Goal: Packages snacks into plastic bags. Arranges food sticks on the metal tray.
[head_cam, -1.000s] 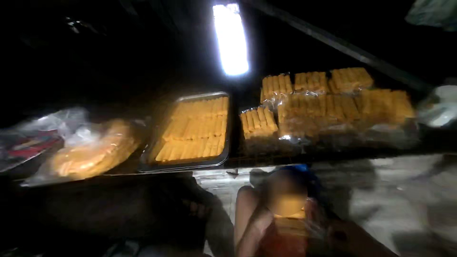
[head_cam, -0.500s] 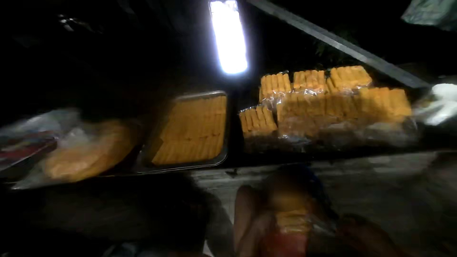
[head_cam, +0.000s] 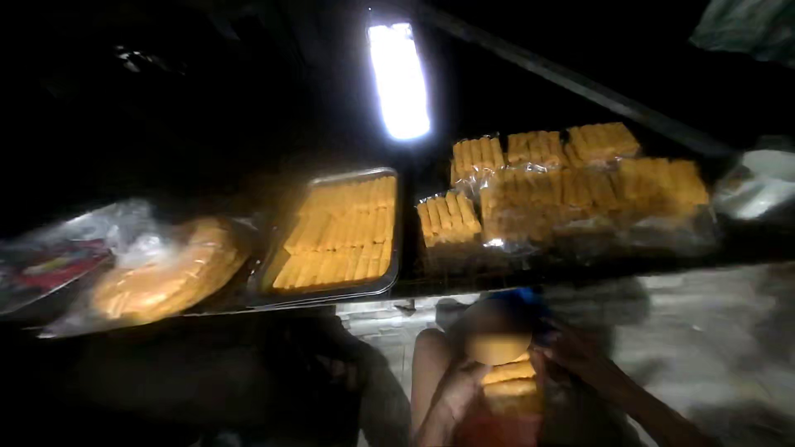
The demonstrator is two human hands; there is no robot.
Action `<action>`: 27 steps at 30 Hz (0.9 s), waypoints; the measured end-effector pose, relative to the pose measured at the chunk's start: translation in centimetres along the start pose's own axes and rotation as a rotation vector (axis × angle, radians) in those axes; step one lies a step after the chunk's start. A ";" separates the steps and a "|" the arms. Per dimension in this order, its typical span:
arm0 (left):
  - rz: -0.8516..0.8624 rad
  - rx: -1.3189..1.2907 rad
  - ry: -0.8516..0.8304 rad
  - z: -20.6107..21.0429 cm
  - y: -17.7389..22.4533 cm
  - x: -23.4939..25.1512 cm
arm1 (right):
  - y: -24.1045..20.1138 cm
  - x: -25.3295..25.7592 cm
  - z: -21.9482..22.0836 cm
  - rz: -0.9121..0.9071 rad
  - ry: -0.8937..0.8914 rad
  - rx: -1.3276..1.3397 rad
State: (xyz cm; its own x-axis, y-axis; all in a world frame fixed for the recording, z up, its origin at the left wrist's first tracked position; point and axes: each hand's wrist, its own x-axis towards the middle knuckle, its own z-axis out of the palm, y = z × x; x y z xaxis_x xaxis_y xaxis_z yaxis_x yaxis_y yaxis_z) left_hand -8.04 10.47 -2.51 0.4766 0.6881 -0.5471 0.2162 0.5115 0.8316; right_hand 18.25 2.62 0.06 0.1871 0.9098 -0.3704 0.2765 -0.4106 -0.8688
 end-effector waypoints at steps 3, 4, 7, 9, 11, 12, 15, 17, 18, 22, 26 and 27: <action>-0.028 -0.082 0.021 0.4 0.8 -0.8 | 0.1 1.6 0.1 0.065 0.020 -0.068; -0.019 -0.087 -0.016 0.0 0.2 -0.4 | 0.3 2.1 -0.1 0.065 0.001 -0.085; 0.024 -0.080 -0.023 -0.7 -1.8 0.8 | -0.5 1.9 -0.8 0.121 -0.138 -0.071; 0.039 -0.113 -0.019 -0.6 -1.3 0.5 | -1.4 1.2 -1.1 0.145 -0.204 0.022; 0.022 -0.166 -0.026 -0.4 -0.7 0.2 | -2.6 0.4 -1.4 0.160 -0.253 0.112; 0.016 -0.186 -0.056 -0.5 -0.5 0.0 | -3.1 0.1 -1.4 0.160 -0.252 0.142; 0.040 -0.207 -0.082 -0.5 -1.0 0.1 | -3.9 0.2 -1.5 0.155 -0.250 0.146; 0.030 -0.186 -0.065 -0.4 -0.4 -0.4 | -4.1 0.2 -1.2 0.170 -0.302 0.188; 0.035 -0.184 -0.068 -0.4 -0.1 -0.7 | -4.3 0.0 -0.9 0.172 -0.341 0.204; 0.043 -0.229 -0.080 -0.4 0.4 -0.9 | -6.2 -0.6 0.3 0.179 -0.424 0.165; 0.098 -0.343 -0.211 -1.0 -0.9 0.3 | -11.4 -2.3 0.5 0.049 -0.472 0.083; 0.069 -0.352 -0.220 -0.8 -0.5 0.1 | -12.9 -2.6 0.4 0.025 -0.476 0.049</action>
State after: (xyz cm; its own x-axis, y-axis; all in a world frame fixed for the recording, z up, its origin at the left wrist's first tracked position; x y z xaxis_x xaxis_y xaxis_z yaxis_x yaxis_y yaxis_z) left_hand -8.82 10.70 -3.10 0.6583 0.6205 -0.4262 -0.1093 0.6389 0.7615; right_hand 13.80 5.60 12.13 -0.2622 0.8308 -0.4908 0.2306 -0.4400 -0.8679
